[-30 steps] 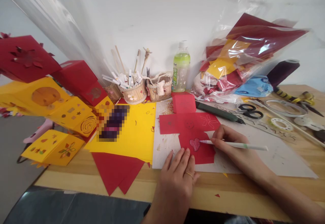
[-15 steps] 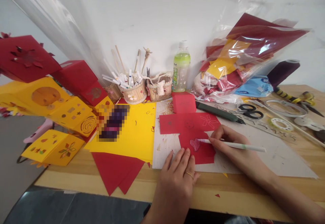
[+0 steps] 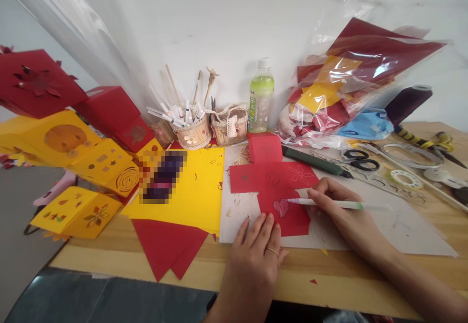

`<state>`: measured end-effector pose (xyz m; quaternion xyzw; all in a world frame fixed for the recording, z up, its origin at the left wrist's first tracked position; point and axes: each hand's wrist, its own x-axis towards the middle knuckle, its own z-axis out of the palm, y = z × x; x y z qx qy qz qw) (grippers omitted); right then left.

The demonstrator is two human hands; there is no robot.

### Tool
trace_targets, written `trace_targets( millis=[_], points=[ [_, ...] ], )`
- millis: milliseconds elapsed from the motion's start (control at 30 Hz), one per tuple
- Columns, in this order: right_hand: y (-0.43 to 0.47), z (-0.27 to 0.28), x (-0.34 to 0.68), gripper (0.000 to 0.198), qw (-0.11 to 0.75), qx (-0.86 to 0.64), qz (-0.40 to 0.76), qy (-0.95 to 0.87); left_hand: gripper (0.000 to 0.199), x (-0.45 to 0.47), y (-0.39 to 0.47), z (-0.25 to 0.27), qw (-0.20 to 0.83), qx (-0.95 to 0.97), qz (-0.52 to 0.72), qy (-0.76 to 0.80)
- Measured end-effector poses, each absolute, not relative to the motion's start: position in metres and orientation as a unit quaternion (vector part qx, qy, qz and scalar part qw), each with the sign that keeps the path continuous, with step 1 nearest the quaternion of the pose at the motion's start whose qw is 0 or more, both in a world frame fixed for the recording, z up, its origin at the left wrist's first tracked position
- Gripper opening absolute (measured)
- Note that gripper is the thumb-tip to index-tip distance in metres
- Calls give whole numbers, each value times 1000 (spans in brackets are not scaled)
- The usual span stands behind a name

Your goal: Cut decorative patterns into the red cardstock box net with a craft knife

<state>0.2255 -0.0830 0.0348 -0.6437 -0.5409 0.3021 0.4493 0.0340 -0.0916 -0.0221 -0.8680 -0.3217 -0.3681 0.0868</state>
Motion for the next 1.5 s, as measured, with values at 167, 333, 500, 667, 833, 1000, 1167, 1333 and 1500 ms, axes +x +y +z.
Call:
trace_targets(
  millis=[167,333,500,667,833,1000,1167,1333,1500],
  points=[
    [-85,30,226,28,439,-619,332,-560,27,34,-92,-20,81,-867,-373,-319],
    [-86,23,228,20,406,-584,351,-609,29,34,-91,-20,88,-865,-374,-322],
    [-86,26,225,20,371,-590,347,-627,28,34,-92,-21,84,-866,-371,-323],
    [-86,29,224,19,365,-592,341,-633,29,34,-92,-19,86,-869,-368,-319],
    [-86,29,224,21,360,-583,343,-642,30,33,-91,-21,86,-868,-370,-320],
    [-86,30,223,22,354,-587,336,-646,31,34,-91,-21,86,-866,-370,-324],
    [-84,30,223,23,345,-586,332,-653,31,35,-91,-20,90,-863,-375,-326],
    [-86,30,225,23,353,-585,327,-652,31,34,-92,-19,89,-865,-372,-325],
    [-86,28,227,23,349,-583,335,-653,29,34,-92,-20,85,-867,-368,-324]
  ],
)
